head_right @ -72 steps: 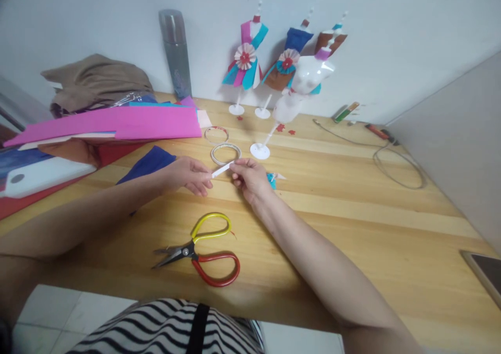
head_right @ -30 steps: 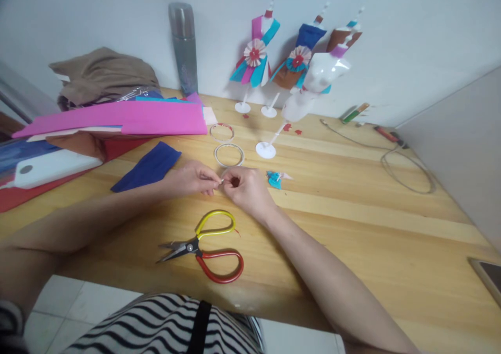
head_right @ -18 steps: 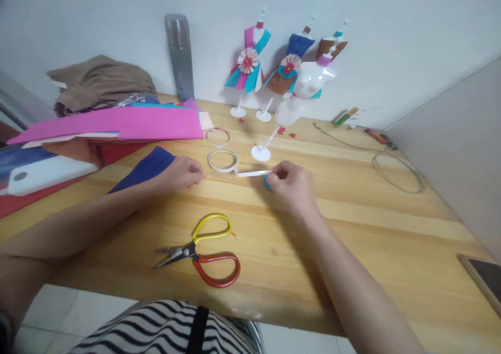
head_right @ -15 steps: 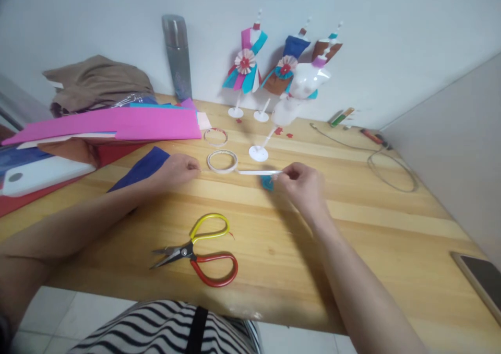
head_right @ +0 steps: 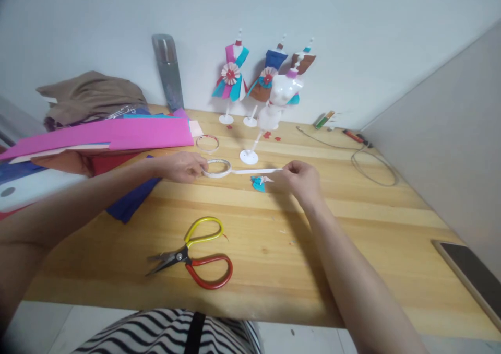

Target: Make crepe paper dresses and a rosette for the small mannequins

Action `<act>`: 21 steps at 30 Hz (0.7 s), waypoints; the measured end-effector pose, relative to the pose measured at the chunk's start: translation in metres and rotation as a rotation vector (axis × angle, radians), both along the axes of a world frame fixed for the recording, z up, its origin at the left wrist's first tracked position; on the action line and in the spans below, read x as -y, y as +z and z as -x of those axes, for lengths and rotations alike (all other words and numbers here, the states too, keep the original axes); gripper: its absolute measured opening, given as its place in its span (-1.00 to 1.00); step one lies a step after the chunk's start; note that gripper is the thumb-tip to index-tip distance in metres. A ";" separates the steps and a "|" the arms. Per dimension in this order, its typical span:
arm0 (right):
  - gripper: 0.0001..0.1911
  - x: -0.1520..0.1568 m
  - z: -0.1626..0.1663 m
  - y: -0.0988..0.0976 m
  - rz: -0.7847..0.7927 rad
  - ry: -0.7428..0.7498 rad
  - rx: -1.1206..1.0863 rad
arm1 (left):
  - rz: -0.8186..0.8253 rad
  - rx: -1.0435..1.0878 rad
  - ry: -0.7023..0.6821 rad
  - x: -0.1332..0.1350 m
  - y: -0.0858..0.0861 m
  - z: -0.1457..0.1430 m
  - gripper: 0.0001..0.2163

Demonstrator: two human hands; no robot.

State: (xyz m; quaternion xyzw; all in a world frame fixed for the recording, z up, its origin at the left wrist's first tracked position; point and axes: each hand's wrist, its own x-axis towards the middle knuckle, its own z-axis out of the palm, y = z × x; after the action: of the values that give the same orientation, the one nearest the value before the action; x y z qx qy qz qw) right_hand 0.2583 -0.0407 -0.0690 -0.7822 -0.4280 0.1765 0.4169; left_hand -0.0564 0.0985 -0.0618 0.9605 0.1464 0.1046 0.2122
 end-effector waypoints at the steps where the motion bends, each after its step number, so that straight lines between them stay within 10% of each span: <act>1: -0.82 0.000 -0.001 0.000 0.002 -0.004 -0.012 | 0.050 -0.026 -0.043 0.000 0.004 0.001 -0.87; 7: -0.82 0.000 -0.006 -0.006 0.086 0.071 -0.127 | 0.328 0.023 -0.025 -0.001 0.024 0.013 -0.89; 14: -0.75 0.027 0.013 0.007 -0.037 0.219 0.011 | 0.091 -0.048 0.116 0.009 0.035 0.016 -0.92; 21: -0.49 0.090 0.127 0.016 -0.072 1.328 0.416 | -0.031 -0.116 0.204 0.026 0.054 0.008 -0.90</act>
State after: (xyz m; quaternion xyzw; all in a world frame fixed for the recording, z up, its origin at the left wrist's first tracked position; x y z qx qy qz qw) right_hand 0.1311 -0.1307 -0.0526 -0.3583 -0.8923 0.2264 0.1557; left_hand -0.0647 0.0729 -0.0079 0.9483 0.2537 0.0718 0.1768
